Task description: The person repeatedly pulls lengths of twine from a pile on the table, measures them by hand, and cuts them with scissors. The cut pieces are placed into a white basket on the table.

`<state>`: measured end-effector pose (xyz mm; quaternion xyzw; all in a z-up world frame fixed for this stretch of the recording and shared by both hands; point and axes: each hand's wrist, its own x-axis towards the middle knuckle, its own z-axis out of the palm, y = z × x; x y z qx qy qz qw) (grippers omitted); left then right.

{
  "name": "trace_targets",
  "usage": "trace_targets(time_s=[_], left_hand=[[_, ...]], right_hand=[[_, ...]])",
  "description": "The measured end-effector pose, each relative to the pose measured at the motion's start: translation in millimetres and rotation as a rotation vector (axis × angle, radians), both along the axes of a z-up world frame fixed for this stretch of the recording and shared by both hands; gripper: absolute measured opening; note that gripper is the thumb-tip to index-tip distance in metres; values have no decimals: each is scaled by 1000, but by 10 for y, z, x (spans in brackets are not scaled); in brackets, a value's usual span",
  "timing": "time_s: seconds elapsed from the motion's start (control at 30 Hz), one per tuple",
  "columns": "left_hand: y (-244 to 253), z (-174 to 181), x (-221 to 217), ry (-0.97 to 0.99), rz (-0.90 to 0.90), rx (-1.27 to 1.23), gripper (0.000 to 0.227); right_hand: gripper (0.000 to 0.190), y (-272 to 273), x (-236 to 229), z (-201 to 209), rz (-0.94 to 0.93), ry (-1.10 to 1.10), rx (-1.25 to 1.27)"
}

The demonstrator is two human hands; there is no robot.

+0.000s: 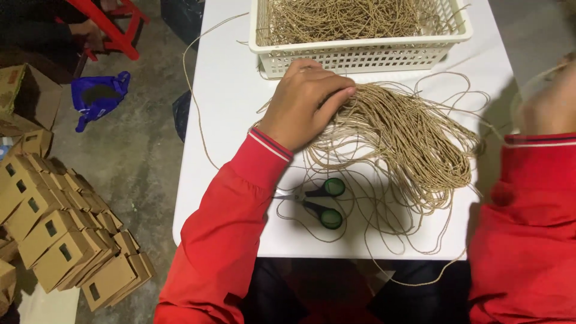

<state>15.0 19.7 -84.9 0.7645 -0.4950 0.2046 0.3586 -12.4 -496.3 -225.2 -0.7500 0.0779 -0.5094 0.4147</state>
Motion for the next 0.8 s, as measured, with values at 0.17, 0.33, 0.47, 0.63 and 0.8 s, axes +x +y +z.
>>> trace_targets(time_s=[0.17,0.33,0.47,0.63,0.8], left_hand=[[-95,-6,-95,-95,15,-95,23],[-66,-31,-93,-137,-45,-104,13],[-53,-88,-43,-41,-58,-93,19],[-10,-558,217,12,39,-25,52],[78,-269,130,106,144,147,117]], right_hand=[[40,1858,-189,1082,324,-272,-4],[43,2658,-504,1423,616,270,-884],[32,2311,-466,1204,687,240,-619],[17,1446,-360,895,147,138,154],[22,1206,-226,749,127,29,325]])
